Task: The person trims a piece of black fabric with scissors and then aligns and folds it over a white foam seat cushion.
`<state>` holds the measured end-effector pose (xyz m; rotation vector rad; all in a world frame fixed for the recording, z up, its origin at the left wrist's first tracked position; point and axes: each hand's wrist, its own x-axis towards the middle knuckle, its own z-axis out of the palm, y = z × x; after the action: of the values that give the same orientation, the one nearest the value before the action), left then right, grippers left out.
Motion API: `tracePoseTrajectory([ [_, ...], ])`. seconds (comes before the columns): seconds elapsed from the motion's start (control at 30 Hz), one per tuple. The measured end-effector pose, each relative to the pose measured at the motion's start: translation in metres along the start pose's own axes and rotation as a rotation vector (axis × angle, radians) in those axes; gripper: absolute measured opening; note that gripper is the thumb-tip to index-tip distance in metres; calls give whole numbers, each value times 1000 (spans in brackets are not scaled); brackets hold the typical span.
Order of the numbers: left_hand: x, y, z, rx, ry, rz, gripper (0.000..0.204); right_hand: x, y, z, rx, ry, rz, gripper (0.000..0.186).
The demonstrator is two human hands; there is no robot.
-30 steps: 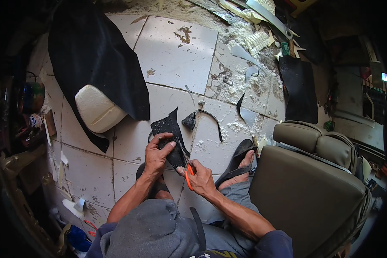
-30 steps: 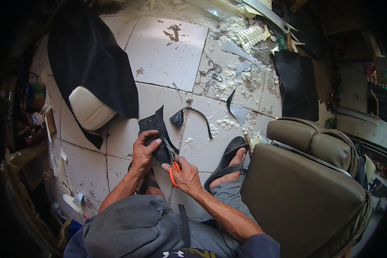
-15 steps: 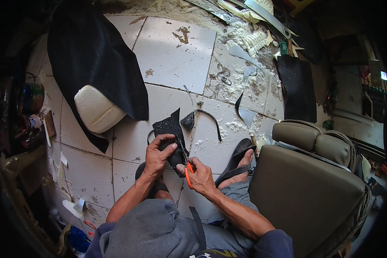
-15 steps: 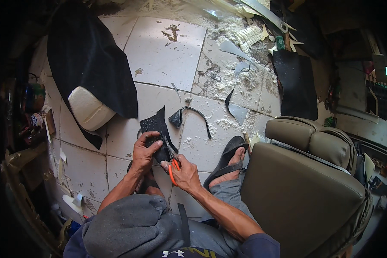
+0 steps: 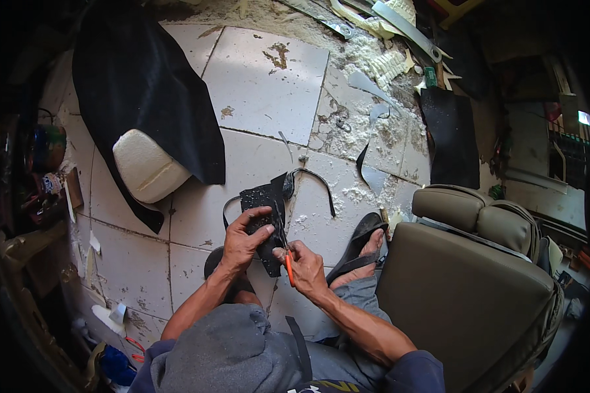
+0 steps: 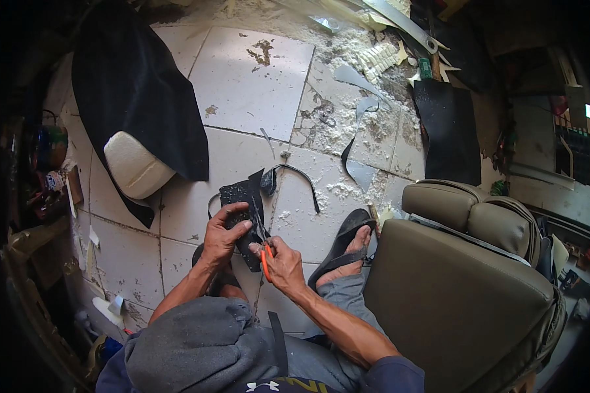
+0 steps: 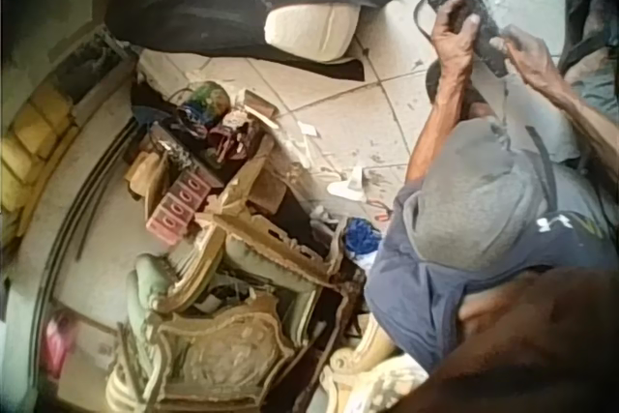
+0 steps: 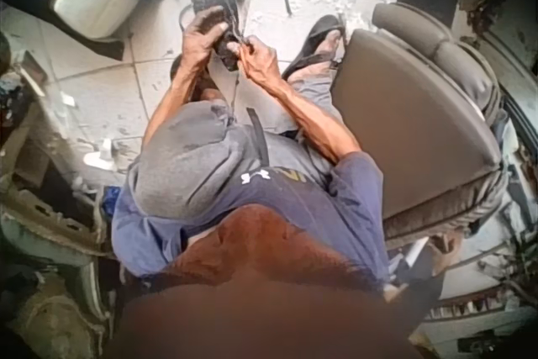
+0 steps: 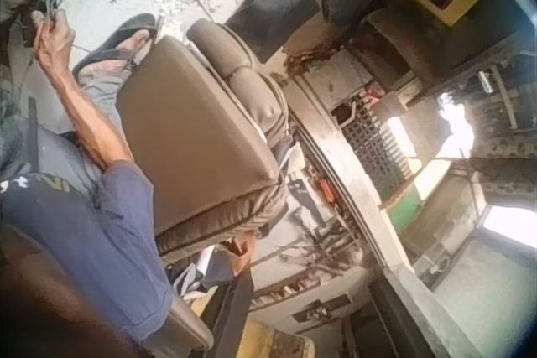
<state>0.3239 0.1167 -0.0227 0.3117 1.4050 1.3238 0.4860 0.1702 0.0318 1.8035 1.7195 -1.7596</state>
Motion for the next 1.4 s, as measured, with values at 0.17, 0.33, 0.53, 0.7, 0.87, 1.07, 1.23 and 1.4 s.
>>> tracePoseTrajectory([
  [0.17,-1,-3,-3,-1,-44,-2,40,2,4,6,-15,19,4,58],
  [0.33,-4,2,-4,-3,-115,-66,40,4,1,3,-9,57,-51,52],
  [0.53,-4,4,-2,14,-132,-91,42,5,8,4,39,27,18,49],
  [0.7,-5,-1,-12,29,-251,-74,42,9,4,4,41,76,-54,49],
  [0.87,-6,-5,-13,46,-272,-38,41,5,3,2,30,27,38,49],
  [1.07,-7,-1,-17,47,-285,-76,39,14,-1,0,13,87,-28,50],
  [1.23,-11,14,-25,-69,-257,-179,40,17,-9,-9,-92,39,-8,53],
  [1.4,-10,18,-28,-19,-234,-16,39,23,-22,-16,-139,-28,-82,56],
])
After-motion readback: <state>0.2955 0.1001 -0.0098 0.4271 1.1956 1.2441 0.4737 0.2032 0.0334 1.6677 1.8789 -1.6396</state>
